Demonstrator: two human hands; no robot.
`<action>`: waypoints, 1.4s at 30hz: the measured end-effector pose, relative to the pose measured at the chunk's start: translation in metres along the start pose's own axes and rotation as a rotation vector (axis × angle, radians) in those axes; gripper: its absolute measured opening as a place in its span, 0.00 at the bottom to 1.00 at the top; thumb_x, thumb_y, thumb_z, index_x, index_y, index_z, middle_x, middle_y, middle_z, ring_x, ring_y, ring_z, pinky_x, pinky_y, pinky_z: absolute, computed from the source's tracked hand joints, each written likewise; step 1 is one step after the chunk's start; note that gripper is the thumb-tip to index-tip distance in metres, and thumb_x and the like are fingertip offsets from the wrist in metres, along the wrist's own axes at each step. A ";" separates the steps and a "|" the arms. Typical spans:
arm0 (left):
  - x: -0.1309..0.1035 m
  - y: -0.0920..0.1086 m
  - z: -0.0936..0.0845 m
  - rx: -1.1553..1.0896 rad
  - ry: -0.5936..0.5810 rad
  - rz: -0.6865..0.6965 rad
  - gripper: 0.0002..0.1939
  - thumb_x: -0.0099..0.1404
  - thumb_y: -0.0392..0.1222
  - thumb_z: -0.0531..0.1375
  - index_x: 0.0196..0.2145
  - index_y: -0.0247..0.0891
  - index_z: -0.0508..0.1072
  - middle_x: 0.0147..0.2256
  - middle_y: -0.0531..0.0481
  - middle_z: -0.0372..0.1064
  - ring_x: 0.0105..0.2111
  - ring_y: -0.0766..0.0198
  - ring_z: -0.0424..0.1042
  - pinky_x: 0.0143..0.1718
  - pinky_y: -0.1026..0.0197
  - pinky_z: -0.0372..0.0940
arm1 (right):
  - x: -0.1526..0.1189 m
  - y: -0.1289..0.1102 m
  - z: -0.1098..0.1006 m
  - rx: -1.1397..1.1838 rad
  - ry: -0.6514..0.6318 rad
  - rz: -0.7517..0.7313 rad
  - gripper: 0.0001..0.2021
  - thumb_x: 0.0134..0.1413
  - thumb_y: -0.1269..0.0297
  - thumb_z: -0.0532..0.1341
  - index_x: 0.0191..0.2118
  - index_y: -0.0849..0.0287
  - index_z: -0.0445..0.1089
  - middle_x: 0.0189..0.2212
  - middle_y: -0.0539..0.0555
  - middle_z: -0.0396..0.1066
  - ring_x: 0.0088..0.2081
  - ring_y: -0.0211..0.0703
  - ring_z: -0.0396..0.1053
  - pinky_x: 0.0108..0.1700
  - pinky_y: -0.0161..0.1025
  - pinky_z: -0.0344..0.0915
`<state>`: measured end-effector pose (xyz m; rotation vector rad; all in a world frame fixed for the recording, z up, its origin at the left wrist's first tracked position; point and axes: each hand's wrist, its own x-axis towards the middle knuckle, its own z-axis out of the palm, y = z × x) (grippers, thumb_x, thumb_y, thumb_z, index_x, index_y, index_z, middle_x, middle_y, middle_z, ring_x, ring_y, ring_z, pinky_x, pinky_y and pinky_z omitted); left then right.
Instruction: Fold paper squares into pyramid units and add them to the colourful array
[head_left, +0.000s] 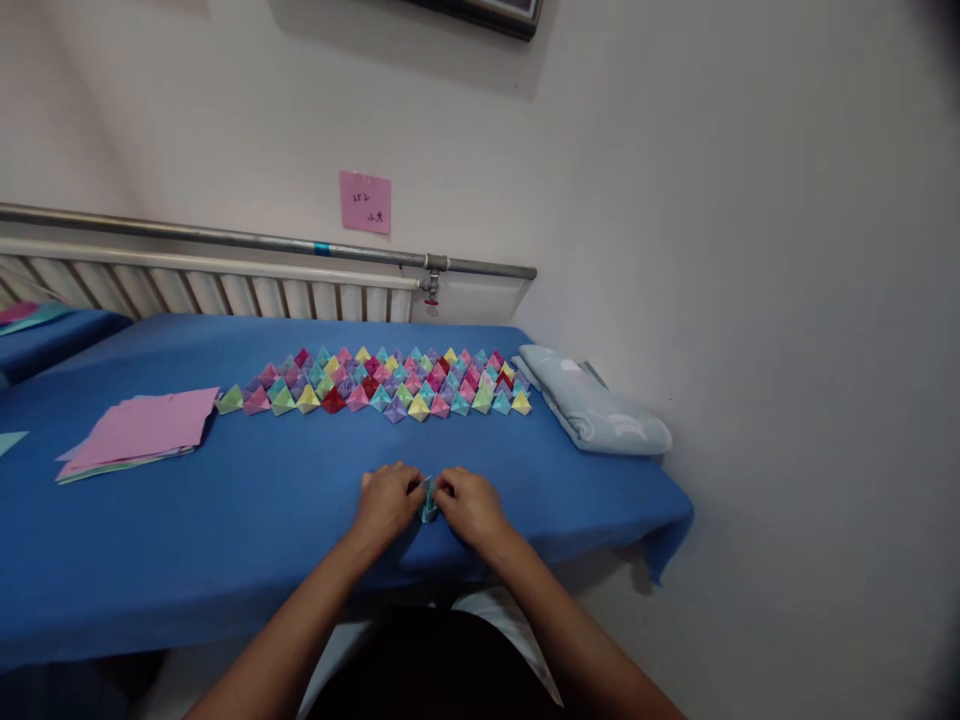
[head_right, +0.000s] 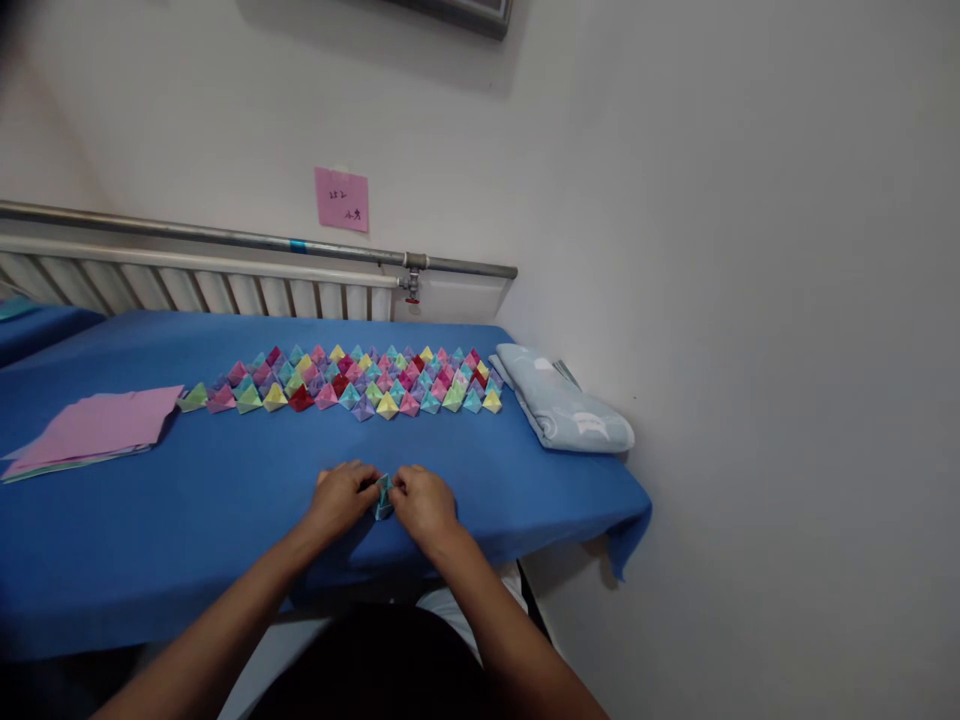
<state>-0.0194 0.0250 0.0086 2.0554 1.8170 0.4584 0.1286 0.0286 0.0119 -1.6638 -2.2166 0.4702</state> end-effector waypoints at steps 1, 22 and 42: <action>0.001 0.000 0.000 0.004 -0.001 0.004 0.11 0.65 0.40 0.54 0.32 0.41 0.76 0.35 0.49 0.74 0.40 0.59 0.69 0.39 0.59 0.54 | 0.001 0.000 -0.001 0.002 -0.004 -0.002 0.05 0.55 0.72 0.59 0.31 0.58 0.72 0.30 0.50 0.72 0.32 0.36 0.66 0.33 0.31 0.52; 0.015 -0.002 -0.008 -0.001 -0.110 0.028 0.07 0.60 0.38 0.57 0.29 0.39 0.75 0.30 0.52 0.75 0.35 0.62 0.70 0.38 0.61 0.55 | 0.007 -0.005 -0.005 -0.038 -0.026 0.031 0.06 0.54 0.71 0.59 0.30 0.57 0.72 0.29 0.50 0.73 0.31 0.38 0.65 0.30 0.33 0.49; 0.006 -0.001 -0.006 -0.080 -0.007 0.049 0.09 0.60 0.34 0.55 0.34 0.39 0.75 0.34 0.52 0.72 0.36 0.64 0.70 0.40 0.61 0.57 | -0.004 0.018 0.010 0.372 0.179 0.018 0.01 0.50 0.69 0.59 0.31 0.57 0.66 0.22 0.44 0.66 0.24 0.35 0.63 0.28 0.30 0.57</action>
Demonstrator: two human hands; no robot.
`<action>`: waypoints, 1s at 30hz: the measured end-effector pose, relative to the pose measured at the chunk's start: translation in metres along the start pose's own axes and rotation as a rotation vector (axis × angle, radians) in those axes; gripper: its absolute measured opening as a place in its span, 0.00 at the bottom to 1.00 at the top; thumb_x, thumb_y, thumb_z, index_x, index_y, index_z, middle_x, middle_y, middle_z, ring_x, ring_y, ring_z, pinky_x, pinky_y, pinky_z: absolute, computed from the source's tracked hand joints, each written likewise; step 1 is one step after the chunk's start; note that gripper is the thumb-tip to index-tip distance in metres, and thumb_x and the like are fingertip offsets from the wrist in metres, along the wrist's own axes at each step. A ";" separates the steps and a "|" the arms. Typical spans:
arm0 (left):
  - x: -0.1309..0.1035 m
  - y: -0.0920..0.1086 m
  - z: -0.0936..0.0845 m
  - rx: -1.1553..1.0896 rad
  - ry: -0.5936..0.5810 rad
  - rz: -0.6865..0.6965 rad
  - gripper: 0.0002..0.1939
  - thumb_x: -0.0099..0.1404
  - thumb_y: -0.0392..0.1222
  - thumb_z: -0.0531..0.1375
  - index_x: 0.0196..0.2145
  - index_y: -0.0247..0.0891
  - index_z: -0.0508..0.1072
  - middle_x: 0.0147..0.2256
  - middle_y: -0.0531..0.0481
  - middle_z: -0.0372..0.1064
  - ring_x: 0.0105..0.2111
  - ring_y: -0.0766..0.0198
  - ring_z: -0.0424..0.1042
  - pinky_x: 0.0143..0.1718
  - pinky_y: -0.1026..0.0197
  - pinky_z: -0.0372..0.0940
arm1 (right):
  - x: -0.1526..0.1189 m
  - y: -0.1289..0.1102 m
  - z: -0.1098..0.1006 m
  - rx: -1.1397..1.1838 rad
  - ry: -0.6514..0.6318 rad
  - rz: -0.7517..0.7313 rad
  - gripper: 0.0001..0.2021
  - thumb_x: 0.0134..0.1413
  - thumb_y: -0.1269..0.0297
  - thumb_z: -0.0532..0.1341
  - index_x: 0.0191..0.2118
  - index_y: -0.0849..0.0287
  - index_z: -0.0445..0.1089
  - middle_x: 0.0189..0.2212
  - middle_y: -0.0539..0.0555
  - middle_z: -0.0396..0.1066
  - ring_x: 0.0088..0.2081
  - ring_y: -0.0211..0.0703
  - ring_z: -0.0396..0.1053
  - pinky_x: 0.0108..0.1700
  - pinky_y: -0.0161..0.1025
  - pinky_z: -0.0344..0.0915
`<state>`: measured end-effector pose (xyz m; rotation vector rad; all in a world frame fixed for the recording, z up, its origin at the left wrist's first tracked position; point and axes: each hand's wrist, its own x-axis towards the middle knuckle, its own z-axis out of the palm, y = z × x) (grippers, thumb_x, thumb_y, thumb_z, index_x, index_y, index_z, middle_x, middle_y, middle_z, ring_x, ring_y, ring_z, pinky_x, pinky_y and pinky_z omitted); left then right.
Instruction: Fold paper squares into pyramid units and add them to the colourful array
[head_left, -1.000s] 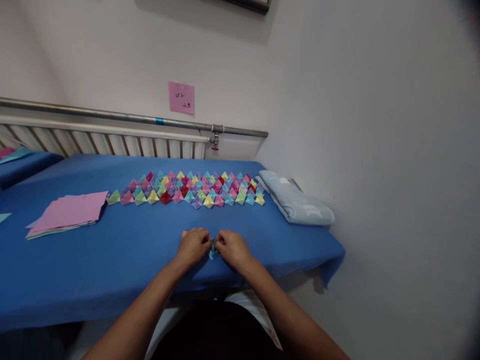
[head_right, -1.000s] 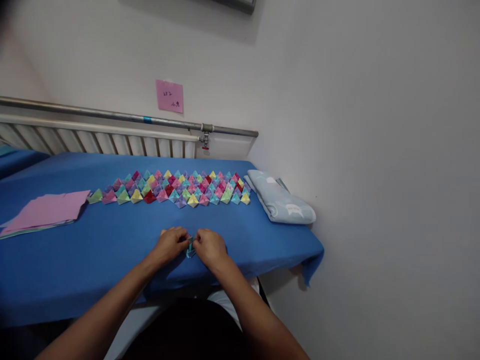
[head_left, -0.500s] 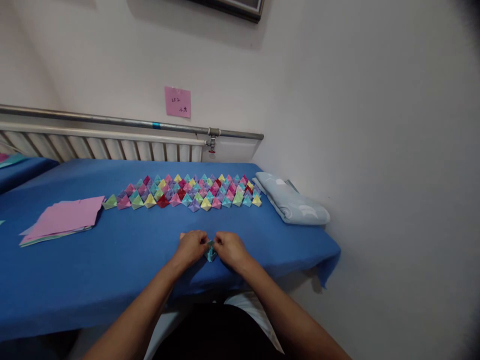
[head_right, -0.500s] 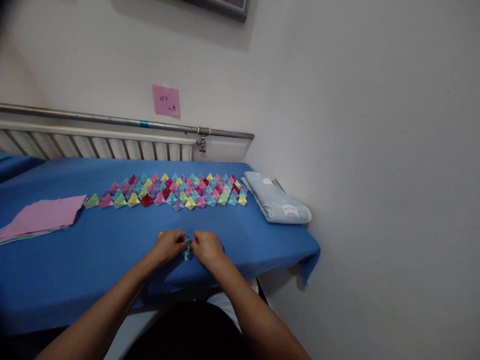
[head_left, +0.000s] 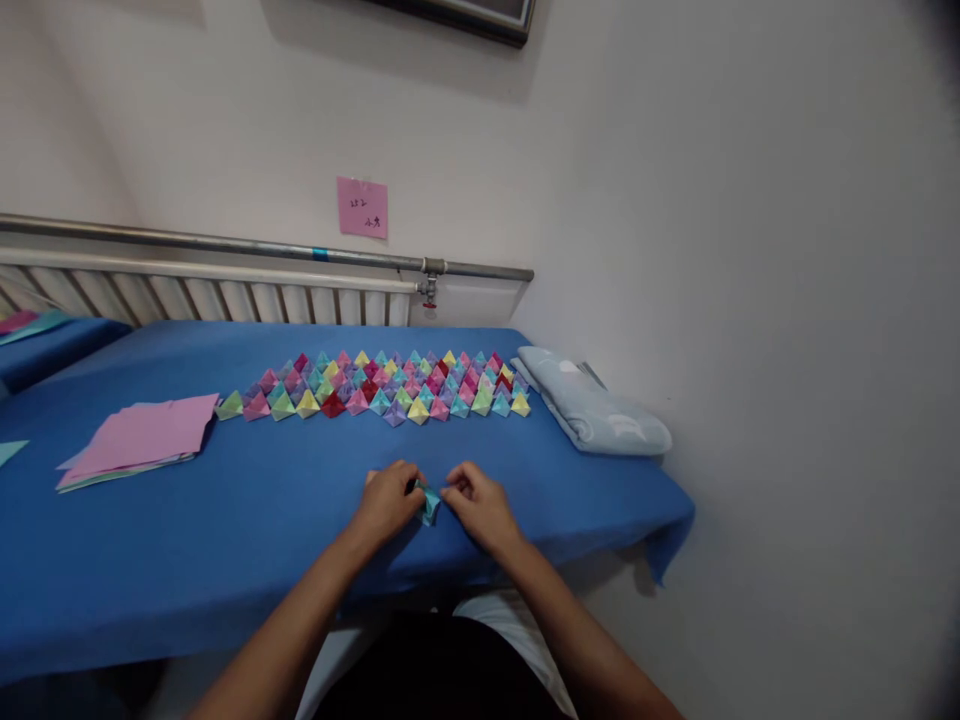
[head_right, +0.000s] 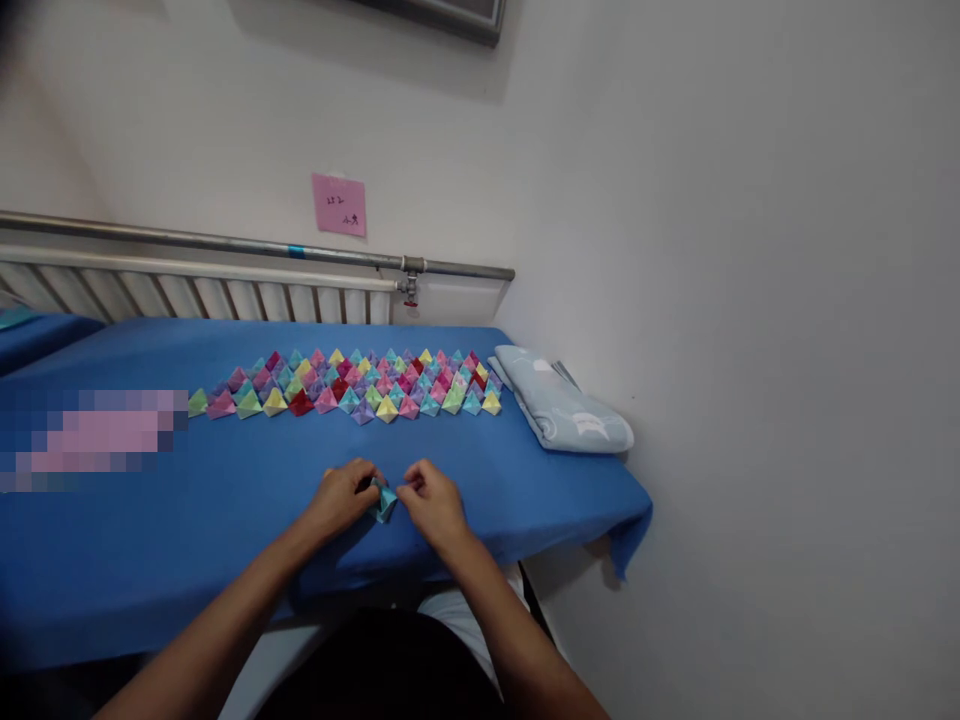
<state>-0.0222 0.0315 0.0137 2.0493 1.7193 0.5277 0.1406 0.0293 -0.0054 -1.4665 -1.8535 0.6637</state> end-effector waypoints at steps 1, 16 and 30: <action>-0.002 0.000 0.001 -0.001 0.021 -0.018 0.08 0.59 0.34 0.55 0.34 0.39 0.75 0.34 0.52 0.72 0.35 0.64 0.70 0.40 0.61 0.57 | -0.005 0.001 -0.001 0.028 0.016 -0.003 0.01 0.51 0.68 0.58 0.32 0.57 0.66 0.23 0.44 0.66 0.25 0.35 0.63 0.28 0.30 0.58; -0.024 -0.005 0.000 0.016 0.083 -0.100 0.17 0.61 0.29 0.53 0.44 0.42 0.73 0.45 0.49 0.73 0.47 0.61 0.70 0.49 0.61 0.59 | -0.028 -0.015 0.009 -0.229 -0.025 -0.222 0.04 0.55 0.71 0.60 0.36 0.55 0.69 0.33 0.51 0.73 0.37 0.42 0.68 0.40 0.35 0.59; -0.044 0.009 0.000 0.060 -0.001 -0.127 0.18 0.64 0.42 0.56 0.50 0.36 0.71 0.45 0.42 0.74 0.43 0.56 0.73 0.43 0.60 0.62 | -0.030 -0.020 0.011 -0.064 0.029 -0.018 0.13 0.52 0.67 0.62 0.45 0.56 0.68 0.34 0.50 0.73 0.34 0.40 0.69 0.37 0.34 0.62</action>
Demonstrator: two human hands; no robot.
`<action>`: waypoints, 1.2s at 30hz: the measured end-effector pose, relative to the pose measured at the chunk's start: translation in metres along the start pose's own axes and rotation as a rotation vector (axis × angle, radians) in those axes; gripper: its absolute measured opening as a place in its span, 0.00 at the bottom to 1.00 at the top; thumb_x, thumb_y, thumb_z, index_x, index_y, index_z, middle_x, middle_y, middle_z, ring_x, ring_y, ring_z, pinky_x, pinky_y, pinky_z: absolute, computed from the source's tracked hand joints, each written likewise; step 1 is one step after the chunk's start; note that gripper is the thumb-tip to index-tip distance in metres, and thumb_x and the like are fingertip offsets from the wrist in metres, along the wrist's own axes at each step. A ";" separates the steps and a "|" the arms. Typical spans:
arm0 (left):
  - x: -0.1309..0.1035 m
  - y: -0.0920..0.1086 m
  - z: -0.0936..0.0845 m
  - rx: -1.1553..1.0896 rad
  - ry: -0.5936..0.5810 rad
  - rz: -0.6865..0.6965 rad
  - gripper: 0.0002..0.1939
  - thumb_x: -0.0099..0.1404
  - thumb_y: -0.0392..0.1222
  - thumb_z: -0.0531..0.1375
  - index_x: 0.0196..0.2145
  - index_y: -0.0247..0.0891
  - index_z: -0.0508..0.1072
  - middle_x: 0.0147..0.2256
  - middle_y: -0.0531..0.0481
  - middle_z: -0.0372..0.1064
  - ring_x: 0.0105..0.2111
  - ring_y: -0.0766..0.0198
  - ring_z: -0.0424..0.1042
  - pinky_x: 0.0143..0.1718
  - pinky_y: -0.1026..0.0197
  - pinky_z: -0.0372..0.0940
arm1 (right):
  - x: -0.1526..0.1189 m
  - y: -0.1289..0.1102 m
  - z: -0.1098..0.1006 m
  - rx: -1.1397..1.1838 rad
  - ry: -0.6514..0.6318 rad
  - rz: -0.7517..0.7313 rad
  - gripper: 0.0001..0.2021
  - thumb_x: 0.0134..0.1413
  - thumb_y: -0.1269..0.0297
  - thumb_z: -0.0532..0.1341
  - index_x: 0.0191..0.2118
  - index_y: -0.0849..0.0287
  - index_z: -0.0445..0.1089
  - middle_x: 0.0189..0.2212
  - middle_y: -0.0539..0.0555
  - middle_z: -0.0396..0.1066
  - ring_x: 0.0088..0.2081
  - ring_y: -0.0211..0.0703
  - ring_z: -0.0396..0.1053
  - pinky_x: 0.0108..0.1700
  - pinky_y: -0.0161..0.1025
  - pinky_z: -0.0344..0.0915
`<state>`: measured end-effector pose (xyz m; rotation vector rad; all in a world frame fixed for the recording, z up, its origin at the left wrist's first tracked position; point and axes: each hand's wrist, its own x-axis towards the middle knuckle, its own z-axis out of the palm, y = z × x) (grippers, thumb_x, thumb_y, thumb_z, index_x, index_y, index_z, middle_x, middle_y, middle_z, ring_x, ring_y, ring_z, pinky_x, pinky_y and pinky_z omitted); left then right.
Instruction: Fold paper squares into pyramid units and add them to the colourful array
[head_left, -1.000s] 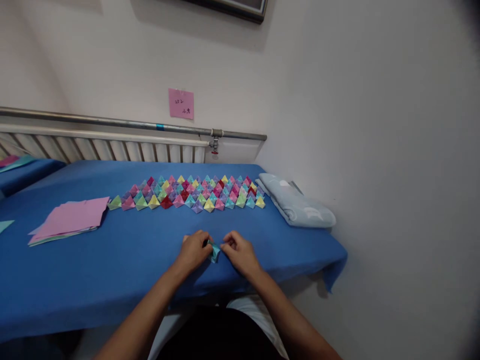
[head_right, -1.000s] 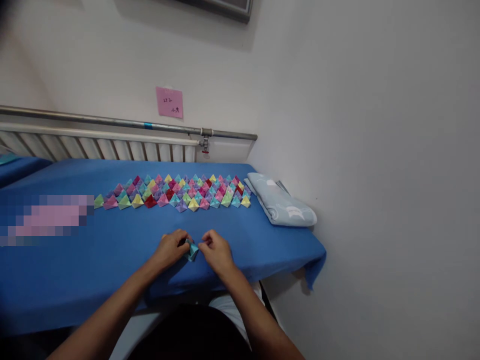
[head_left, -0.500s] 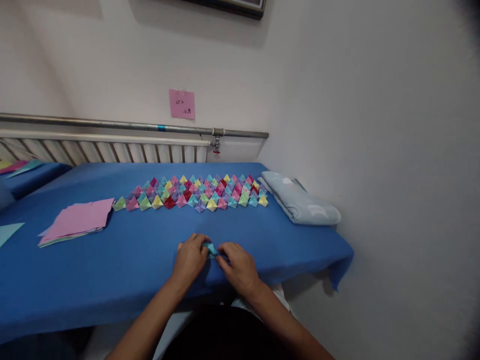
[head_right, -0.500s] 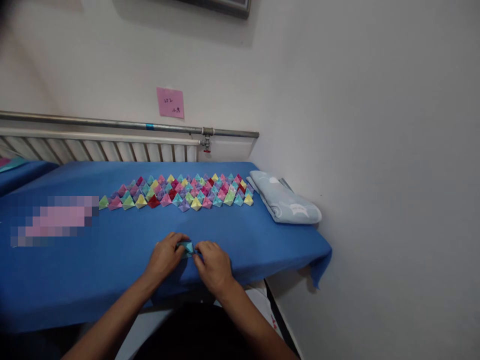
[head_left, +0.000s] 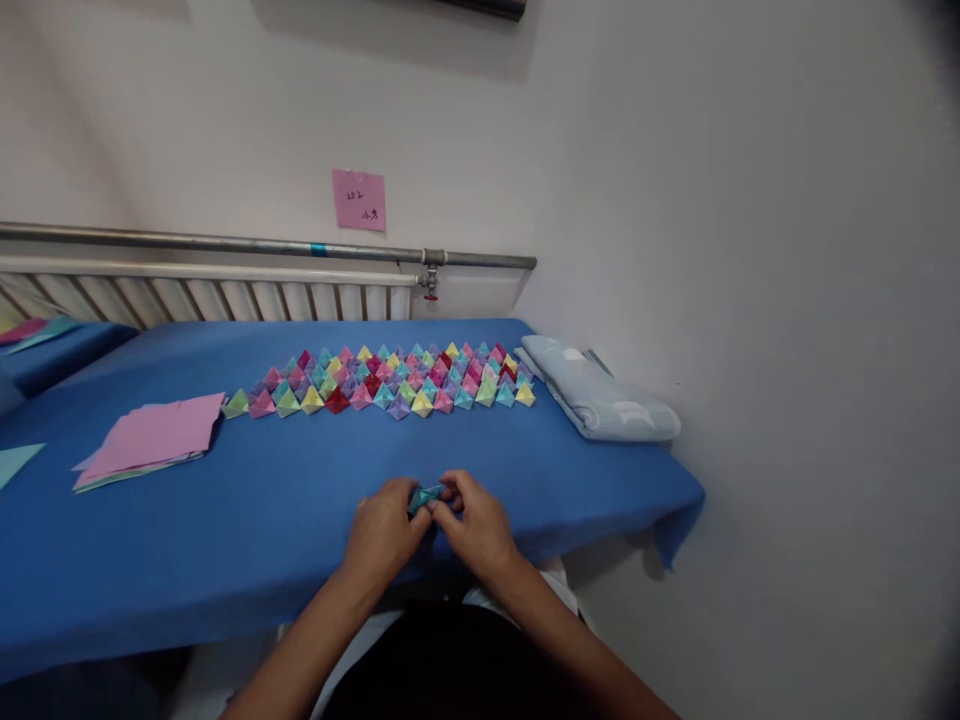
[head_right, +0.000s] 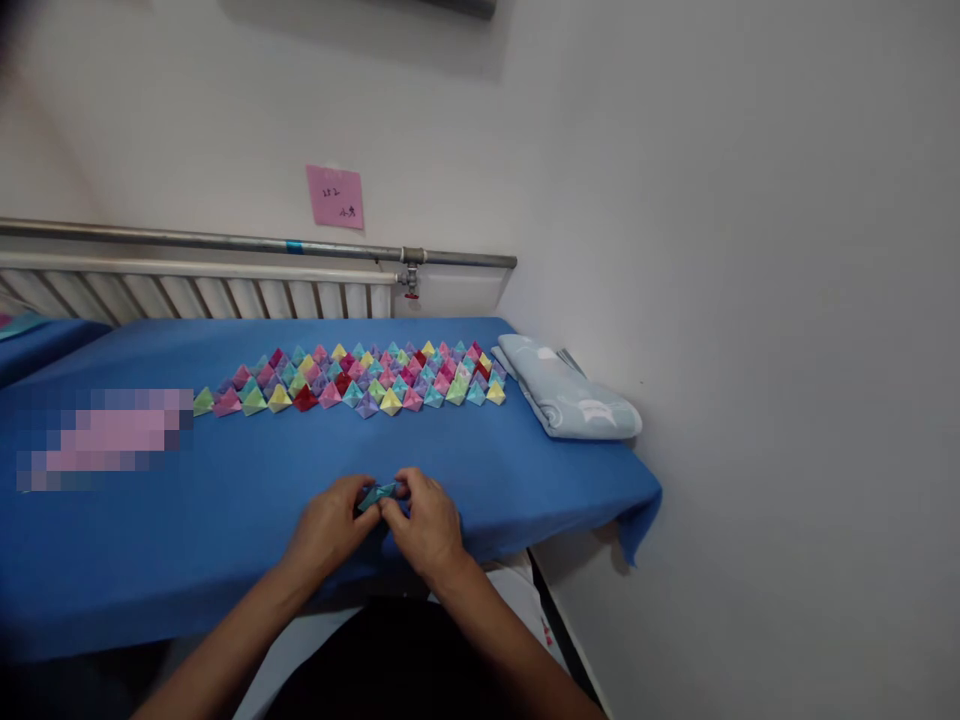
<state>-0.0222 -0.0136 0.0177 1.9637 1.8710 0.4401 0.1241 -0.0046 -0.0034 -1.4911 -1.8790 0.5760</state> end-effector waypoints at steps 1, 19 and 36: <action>-0.001 0.000 -0.002 -0.002 -0.018 0.004 0.18 0.63 0.42 0.56 0.50 0.36 0.71 0.43 0.43 0.76 0.41 0.57 0.74 0.41 0.60 0.62 | 0.000 -0.001 0.000 0.006 -0.007 0.022 0.15 0.50 0.67 0.62 0.46 0.56 0.68 0.35 0.51 0.73 0.34 0.40 0.69 0.37 0.35 0.62; 0.034 -0.003 -0.016 0.051 -0.225 0.120 0.15 0.57 0.32 0.56 0.39 0.40 0.78 0.39 0.47 0.78 0.38 0.62 0.73 0.36 0.64 0.61 | -0.002 0.002 -0.002 -0.033 -0.035 -0.049 0.13 0.49 0.75 0.60 0.42 0.55 0.70 0.35 0.51 0.74 0.38 0.43 0.69 0.39 0.36 0.62; 0.033 0.002 -0.002 0.133 -0.130 0.201 0.11 0.64 0.38 0.53 0.37 0.39 0.75 0.37 0.45 0.73 0.39 0.59 0.71 0.40 0.61 0.60 | 0.009 0.006 -0.003 -0.137 -0.064 -0.097 0.11 0.54 0.76 0.56 0.39 0.55 0.71 0.37 0.50 0.75 0.40 0.39 0.69 0.42 0.33 0.59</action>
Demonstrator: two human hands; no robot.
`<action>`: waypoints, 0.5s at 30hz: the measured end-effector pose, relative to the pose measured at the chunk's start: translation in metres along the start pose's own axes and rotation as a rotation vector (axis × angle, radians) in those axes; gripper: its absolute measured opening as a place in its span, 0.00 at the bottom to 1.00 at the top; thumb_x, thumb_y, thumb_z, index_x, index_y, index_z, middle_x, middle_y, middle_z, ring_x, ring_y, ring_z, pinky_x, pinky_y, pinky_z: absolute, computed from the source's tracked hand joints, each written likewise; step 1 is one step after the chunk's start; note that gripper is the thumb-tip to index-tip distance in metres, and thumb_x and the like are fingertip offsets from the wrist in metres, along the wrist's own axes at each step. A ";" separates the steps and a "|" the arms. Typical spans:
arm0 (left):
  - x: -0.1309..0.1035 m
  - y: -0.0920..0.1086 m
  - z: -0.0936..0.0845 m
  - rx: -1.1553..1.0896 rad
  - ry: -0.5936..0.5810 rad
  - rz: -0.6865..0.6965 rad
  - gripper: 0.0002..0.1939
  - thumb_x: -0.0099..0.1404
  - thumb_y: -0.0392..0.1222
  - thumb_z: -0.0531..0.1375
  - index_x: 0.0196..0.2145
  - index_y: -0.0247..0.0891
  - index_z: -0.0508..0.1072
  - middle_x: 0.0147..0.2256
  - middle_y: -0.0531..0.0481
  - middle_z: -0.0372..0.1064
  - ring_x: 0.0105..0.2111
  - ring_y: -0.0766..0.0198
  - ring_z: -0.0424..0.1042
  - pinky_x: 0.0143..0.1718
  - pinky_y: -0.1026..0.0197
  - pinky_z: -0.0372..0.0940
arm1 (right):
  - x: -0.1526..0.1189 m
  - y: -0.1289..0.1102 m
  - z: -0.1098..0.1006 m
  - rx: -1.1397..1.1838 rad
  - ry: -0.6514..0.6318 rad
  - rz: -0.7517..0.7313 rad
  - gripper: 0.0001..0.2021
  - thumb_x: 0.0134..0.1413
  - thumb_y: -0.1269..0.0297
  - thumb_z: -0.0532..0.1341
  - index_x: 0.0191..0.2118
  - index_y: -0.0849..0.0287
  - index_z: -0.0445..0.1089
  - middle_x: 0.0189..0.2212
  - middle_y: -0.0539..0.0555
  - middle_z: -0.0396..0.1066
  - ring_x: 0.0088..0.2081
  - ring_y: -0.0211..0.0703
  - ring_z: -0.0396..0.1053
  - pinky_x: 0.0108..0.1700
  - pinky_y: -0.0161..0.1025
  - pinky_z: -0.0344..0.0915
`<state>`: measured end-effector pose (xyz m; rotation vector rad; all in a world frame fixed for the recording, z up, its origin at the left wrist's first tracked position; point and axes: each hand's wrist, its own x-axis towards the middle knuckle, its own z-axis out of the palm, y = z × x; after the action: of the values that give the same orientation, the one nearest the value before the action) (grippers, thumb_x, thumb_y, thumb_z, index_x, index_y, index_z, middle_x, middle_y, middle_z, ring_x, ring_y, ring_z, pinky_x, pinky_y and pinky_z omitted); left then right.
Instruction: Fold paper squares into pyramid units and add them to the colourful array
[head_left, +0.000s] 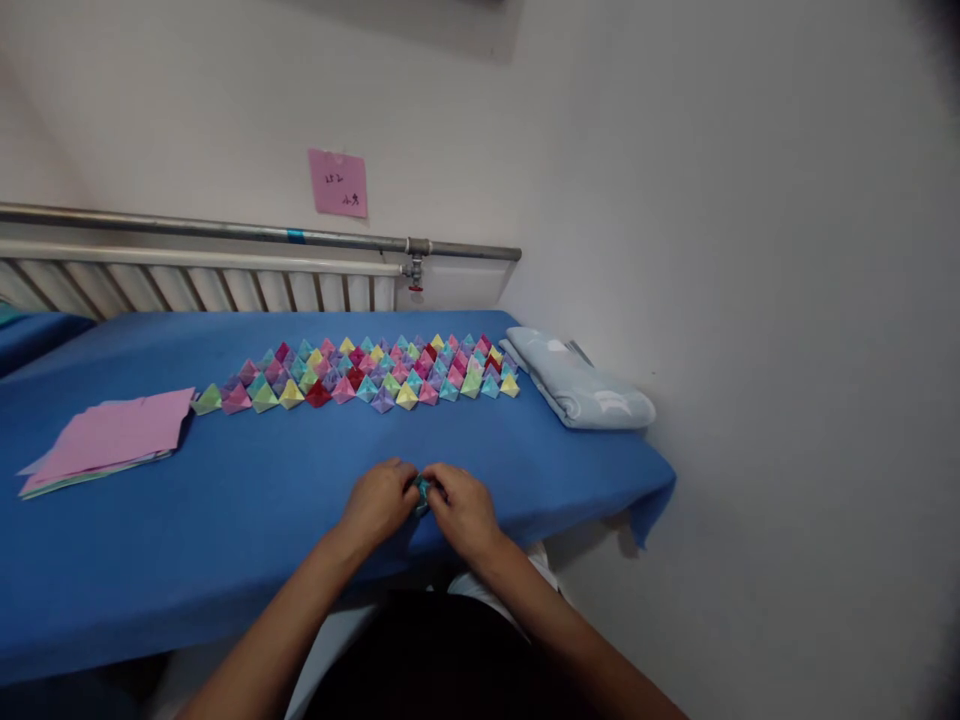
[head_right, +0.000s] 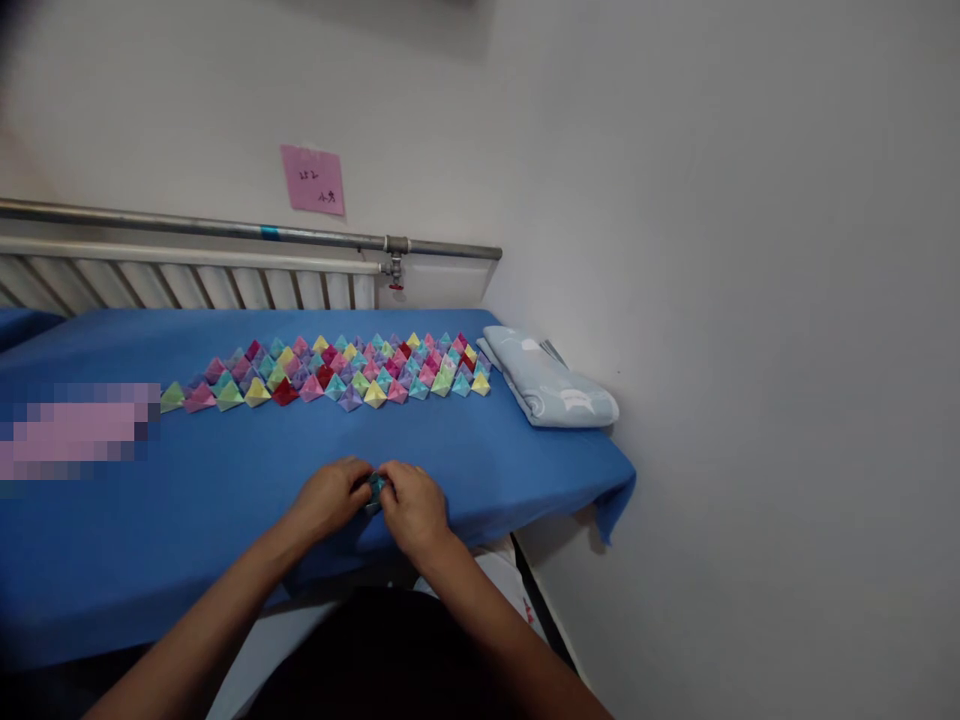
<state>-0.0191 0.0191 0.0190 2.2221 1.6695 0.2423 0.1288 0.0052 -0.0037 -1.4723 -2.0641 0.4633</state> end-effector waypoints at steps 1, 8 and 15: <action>0.000 0.000 0.001 0.003 0.005 0.001 0.11 0.64 0.37 0.53 0.37 0.39 0.75 0.37 0.46 0.73 0.39 0.59 0.70 0.40 0.61 0.60 | 0.001 0.000 0.000 -0.011 0.000 0.006 0.11 0.54 0.76 0.56 0.39 0.55 0.72 0.36 0.50 0.75 0.40 0.39 0.69 0.41 0.33 0.59; 0.001 -0.006 0.003 0.000 0.017 0.030 0.10 0.65 0.34 0.53 0.36 0.40 0.75 0.36 0.47 0.72 0.38 0.61 0.70 0.39 0.63 0.59 | 0.011 -0.003 -0.003 -0.110 -0.019 0.065 0.07 0.54 0.73 0.58 0.33 0.56 0.72 0.32 0.50 0.74 0.34 0.39 0.68 0.34 0.33 0.55; 0.002 -0.005 0.005 -0.008 0.053 0.004 0.12 0.64 0.33 0.51 0.37 0.40 0.75 0.37 0.48 0.70 0.36 0.62 0.70 0.37 0.63 0.59 | 0.011 -0.005 -0.003 -0.191 -0.046 0.080 0.06 0.56 0.71 0.58 0.35 0.55 0.72 0.33 0.50 0.74 0.34 0.39 0.68 0.33 0.34 0.53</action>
<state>-0.0216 0.0216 0.0127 2.2315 1.6882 0.3105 0.1244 0.0134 0.0039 -1.6741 -2.1404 0.3421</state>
